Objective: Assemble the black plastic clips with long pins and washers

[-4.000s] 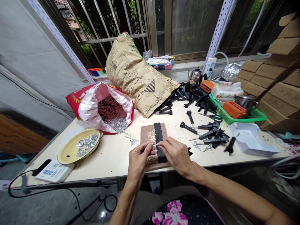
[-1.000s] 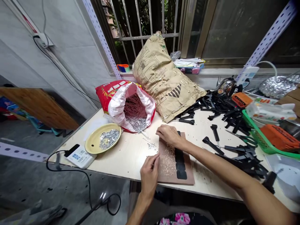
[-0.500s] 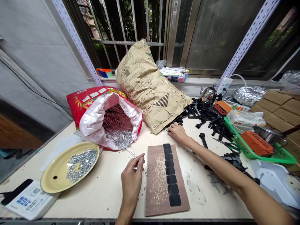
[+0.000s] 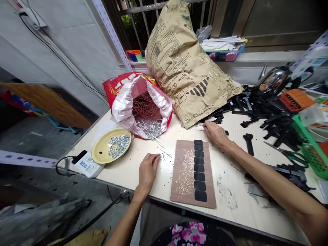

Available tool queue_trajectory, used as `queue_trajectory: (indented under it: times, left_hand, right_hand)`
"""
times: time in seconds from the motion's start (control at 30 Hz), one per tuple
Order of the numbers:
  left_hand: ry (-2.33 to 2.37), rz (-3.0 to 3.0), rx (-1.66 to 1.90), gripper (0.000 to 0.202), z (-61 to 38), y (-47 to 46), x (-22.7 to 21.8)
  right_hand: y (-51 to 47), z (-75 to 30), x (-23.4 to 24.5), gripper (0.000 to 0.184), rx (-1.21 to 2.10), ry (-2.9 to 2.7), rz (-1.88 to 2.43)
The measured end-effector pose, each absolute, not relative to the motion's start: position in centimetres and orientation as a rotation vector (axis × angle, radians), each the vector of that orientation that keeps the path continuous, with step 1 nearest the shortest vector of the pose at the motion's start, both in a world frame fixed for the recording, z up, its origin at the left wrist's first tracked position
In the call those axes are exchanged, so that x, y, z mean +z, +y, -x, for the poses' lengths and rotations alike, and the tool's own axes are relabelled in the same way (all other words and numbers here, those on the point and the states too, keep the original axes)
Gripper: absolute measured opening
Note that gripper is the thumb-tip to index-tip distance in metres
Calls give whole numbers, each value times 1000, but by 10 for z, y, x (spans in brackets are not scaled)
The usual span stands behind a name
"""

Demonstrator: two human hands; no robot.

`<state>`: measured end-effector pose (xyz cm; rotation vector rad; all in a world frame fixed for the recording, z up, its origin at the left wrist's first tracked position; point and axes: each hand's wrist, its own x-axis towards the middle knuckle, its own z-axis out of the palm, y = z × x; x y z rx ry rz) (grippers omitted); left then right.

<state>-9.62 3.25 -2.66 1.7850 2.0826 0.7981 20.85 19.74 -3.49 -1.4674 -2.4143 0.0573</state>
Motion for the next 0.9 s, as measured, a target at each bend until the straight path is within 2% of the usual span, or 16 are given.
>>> queue_trajectory:
  times: [0.2, 0.6, 0.67, 0.73, 0.83, 0.9]
  left_hand:
    - [2053, -1966, 689, 27, 85, 37, -30]
    - [2152, -2240, 213, 20, 82, 35, -29]
    - [2155, -2182, 303, 19, 83, 36, -28]
    - [2158, -2043, 537, 17, 86, 36, -26]
    - [1991, -1576, 979, 16, 87, 33, -19]
    - [1750, -1195, 1199, 22, 83, 29, -13]
  right_hand:
    - [176, -210, -17, 34, 90, -2346, 1263]
    - [98, -162, 24, 28, 256, -2341, 1051]
    - [86, -151, 25, 27, 294, -2313, 1023]
    - [76, -142, 24, 26, 339, -2285, 996]
    - [65, -130, 19, 22, 432, -2250, 958]
    - [58, -121, 16, 22, 498, -2240, 941]
